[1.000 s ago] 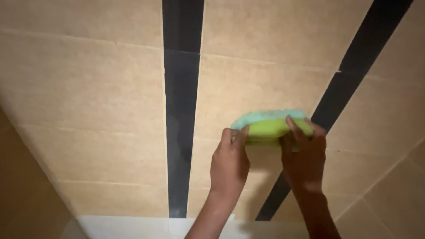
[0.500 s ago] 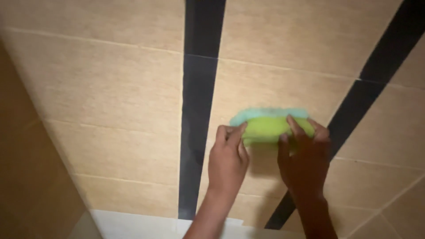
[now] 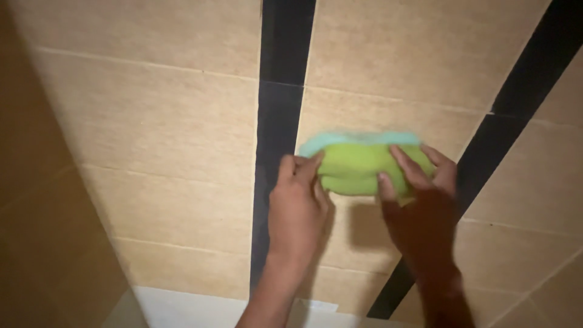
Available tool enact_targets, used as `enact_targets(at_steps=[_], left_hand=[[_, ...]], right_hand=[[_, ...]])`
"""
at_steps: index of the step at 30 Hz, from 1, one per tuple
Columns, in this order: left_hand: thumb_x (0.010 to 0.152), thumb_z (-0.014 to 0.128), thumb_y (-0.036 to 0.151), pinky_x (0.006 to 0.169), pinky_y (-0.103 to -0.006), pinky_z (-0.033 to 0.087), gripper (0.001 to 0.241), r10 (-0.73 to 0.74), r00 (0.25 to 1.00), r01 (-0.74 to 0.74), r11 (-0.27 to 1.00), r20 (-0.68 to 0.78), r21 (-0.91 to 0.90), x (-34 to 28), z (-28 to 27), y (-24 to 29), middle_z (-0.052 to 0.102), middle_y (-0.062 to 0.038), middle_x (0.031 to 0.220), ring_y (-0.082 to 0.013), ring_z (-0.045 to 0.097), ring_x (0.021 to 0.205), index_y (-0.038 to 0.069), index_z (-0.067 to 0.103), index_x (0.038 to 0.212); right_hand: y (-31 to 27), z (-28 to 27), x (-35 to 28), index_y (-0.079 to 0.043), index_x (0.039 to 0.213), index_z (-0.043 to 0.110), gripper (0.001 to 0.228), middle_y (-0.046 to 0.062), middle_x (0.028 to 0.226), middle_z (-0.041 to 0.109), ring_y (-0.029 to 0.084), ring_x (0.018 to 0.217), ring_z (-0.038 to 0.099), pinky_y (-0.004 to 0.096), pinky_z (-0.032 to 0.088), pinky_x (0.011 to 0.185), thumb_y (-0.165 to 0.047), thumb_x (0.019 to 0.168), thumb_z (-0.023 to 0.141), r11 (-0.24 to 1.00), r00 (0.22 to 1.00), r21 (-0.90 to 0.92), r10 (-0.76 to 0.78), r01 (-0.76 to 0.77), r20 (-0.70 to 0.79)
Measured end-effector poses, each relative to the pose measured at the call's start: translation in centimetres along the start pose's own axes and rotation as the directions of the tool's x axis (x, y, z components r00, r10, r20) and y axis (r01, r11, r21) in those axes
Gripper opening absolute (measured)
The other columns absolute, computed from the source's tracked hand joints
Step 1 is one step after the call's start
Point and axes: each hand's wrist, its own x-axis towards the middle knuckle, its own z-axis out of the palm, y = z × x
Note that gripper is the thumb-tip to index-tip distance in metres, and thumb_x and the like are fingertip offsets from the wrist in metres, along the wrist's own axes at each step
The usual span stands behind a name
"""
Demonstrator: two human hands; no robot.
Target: The person wipes the tiled bathroom walls with a green and blue sponge, moving from the wall near the shower to the wall above the toilet. The person uses both hands to scrub the surface in vertical and horizontal motions.
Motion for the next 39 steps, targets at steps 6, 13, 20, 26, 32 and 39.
enact_targets(at_steps=[6,13,20,26,32,39], left_hand=[[0.087,0.06,-0.006,0.08,-0.0437,0.057,0.037,0.1,0.991,-0.103,0.994,-0.085,-0.026,-0.4,1.3,-3.4,0.065,-0.018,0.106,-0.0371,0.069,0.094,0.005,0.074,0.119],[0.083,0.062,-0.006,0.081,-0.046,0.056,0.034,0.057,0.998,-0.059,0.994,0.032,0.09,0.4,-0.2,-3.4,0.066,-0.018,0.104,-0.039,0.068,0.094,0.004,0.076,0.112],[0.085,0.063,-0.006,0.08,-0.0426,0.057,0.037,0.105,0.993,-0.103,0.994,-0.054,0.031,0.5,-1.0,-1.6,0.065,-0.017,0.106,-0.0368,0.068,0.092,0.005,0.074,0.118],[0.087,0.062,-0.007,0.08,-0.0421,0.056,0.036,0.111,0.987,-0.11,0.994,-0.116,0.022,0.7,0.2,-4.1,0.064,-0.017,0.104,-0.0363,0.068,0.092,0.006,0.075,0.119],[0.084,0.062,-0.008,0.08,-0.043,0.056,0.034,0.079,0.996,-0.075,0.993,-0.036,0.088,0.8,-0.5,-4.8,0.065,-0.018,0.1,-0.0365,0.068,0.09,0.005,0.076,0.112],[0.082,0.066,-0.008,0.08,-0.0406,0.056,0.036,0.134,0.986,-0.134,0.991,-0.096,0.008,1.4,-2.1,-2.0,0.065,-0.018,0.101,-0.0348,0.068,0.091,0.004,0.075,0.115]], right_hand=[[-0.1,3.0,-1.8,-0.014,0.132,0.073,0.041,0.021,0.135,0.056,0.039,0.12,0.059,0.044,0.056,0.094,-0.023,0.091,0.074,0.989,0.998,-0.138,-0.061,0.06,-0.001],[-0.7,2.0,-1.5,-0.019,0.122,0.077,0.041,0.018,0.127,0.059,0.036,0.109,0.066,0.043,0.058,0.087,-0.028,0.083,0.077,0.988,0.987,-0.139,0.081,-0.062,0.137],[-0.6,2.1,-0.4,-0.008,0.133,0.072,0.044,0.026,0.141,0.053,0.038,0.117,0.065,0.043,0.058,0.093,-0.022,0.091,0.075,0.999,0.999,-0.037,-0.027,0.026,-0.031],[-2.2,3.3,-1.2,-0.011,0.128,0.075,0.04,0.022,0.133,0.057,0.041,0.117,0.061,0.045,0.057,0.091,-0.02,0.089,0.075,0.984,0.995,-0.156,-0.094,0.089,-0.027],[-2.4,2.5,-1.3,-0.013,0.123,0.077,0.04,0.022,0.127,0.059,0.038,0.109,0.065,0.044,0.057,0.086,-0.023,0.085,0.077,0.996,0.991,-0.092,0.033,-0.021,0.133],[-2.0,1.5,0.3,-0.007,0.133,0.072,0.046,0.026,0.137,0.056,0.039,0.12,0.063,0.043,0.056,0.099,-0.02,0.09,0.075,0.996,0.994,0.007,-0.091,0.092,-0.062]])
